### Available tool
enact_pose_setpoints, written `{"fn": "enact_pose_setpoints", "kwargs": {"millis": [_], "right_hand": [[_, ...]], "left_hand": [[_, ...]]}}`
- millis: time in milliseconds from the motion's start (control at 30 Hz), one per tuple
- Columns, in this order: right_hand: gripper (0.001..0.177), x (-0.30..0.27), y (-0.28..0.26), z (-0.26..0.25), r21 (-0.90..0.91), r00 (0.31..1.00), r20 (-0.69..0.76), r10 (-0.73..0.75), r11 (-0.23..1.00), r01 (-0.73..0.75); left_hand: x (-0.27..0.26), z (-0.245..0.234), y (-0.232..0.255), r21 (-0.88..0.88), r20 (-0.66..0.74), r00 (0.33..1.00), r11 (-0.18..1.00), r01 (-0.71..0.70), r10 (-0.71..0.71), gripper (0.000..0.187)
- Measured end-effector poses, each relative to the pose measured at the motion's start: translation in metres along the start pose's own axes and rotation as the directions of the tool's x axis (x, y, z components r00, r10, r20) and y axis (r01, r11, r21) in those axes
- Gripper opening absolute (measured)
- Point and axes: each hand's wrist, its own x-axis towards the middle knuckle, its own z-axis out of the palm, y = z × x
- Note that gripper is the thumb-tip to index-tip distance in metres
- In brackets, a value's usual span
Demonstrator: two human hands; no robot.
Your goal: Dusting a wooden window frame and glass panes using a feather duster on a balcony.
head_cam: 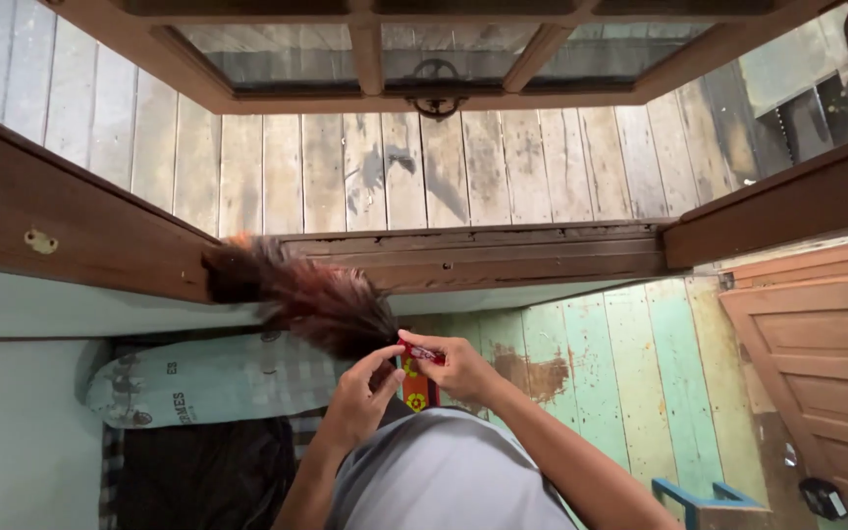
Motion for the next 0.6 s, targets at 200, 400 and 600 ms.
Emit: {"fn": "enact_pose_setpoints", "kwargs": {"millis": [200, 400, 600], "right_hand": [[0.045, -0.005, -0.002, -0.002, 0.011, 0.999, 0.006, -0.049, 0.999, 0.049], [0.046, -0.006, 0.003, -0.01, -0.051, 0.997, -0.013, -0.078, 0.996, 0.078], [0.047, -0.009, 0.004, -0.015, -0.075, 0.997, -0.057, -0.052, 0.996, 0.048]], "left_hand": [[-0.001, -0.001, 0.006, 0.029, 0.015, 1.0, 1.0, -0.009, 0.009, 0.04], [0.005, 0.004, 0.01, 0.027, 0.057, 0.998, 1.0, 0.017, -0.018, 0.04], [0.006, 0.004, 0.023, 0.009, 0.095, 0.995, 1.0, 0.022, -0.023, 0.039]]}}
